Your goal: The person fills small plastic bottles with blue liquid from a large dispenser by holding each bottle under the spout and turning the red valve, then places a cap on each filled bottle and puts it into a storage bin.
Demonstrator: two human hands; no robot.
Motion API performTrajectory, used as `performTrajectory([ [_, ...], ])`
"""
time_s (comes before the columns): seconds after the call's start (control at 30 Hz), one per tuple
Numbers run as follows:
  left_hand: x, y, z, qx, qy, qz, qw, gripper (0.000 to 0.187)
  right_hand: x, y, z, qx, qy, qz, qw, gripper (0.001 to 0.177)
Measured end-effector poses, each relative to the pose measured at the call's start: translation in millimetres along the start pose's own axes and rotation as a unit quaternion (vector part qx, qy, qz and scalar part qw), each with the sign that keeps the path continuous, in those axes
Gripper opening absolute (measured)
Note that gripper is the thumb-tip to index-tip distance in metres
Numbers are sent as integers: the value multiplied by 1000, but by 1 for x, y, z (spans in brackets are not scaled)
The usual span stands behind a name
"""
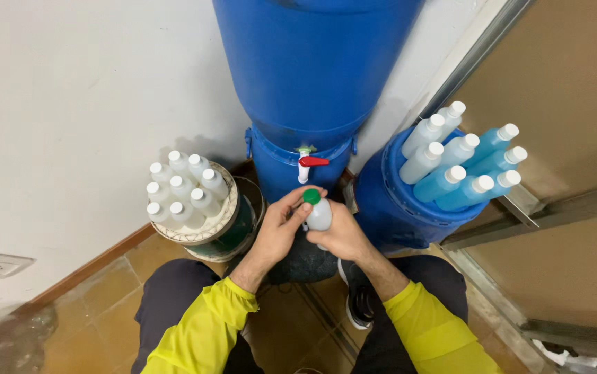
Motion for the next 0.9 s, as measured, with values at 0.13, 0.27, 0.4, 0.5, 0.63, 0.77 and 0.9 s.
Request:
performTrajectory([
  [0.13,11,5,17,31,4,-27,999,44,-10,-5,6,-36,18,5,999,49],
  [0.27,13,8,0,37,16,-29,999,51,5,-14,27,-19,-32,-17,999,48],
  [0.4,4,7,-24,28,-32,-32,999,44,8,-21,36,-3,-74,-19,997,54],
  [0.5,32,11,20,32,61,-79,994,64,-15,-32,65,17,-121,43,992,61],
  [0.63,14,12,-12,11,149,-32,988,38,-22,-38,93,-40,-175,71,981,73],
  [0.77,14,11,-12,28,107,21,994,32,-2,-38,103,-47,-173,-2,984,72],
  [0.9,57,4,27,122,135,-132,974,17,-3,-32,105,-43,-215,-17,975,72],
])
Point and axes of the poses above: each hand's wrist, its own y-axis towards the middle knuckle, its own x-axis out of the back of the hand, z = x × y, the point moved 9 cm from there along y, towards the middle knuckle, and after that the axes turned 3 degrees about -z, right-handed, at the moved point
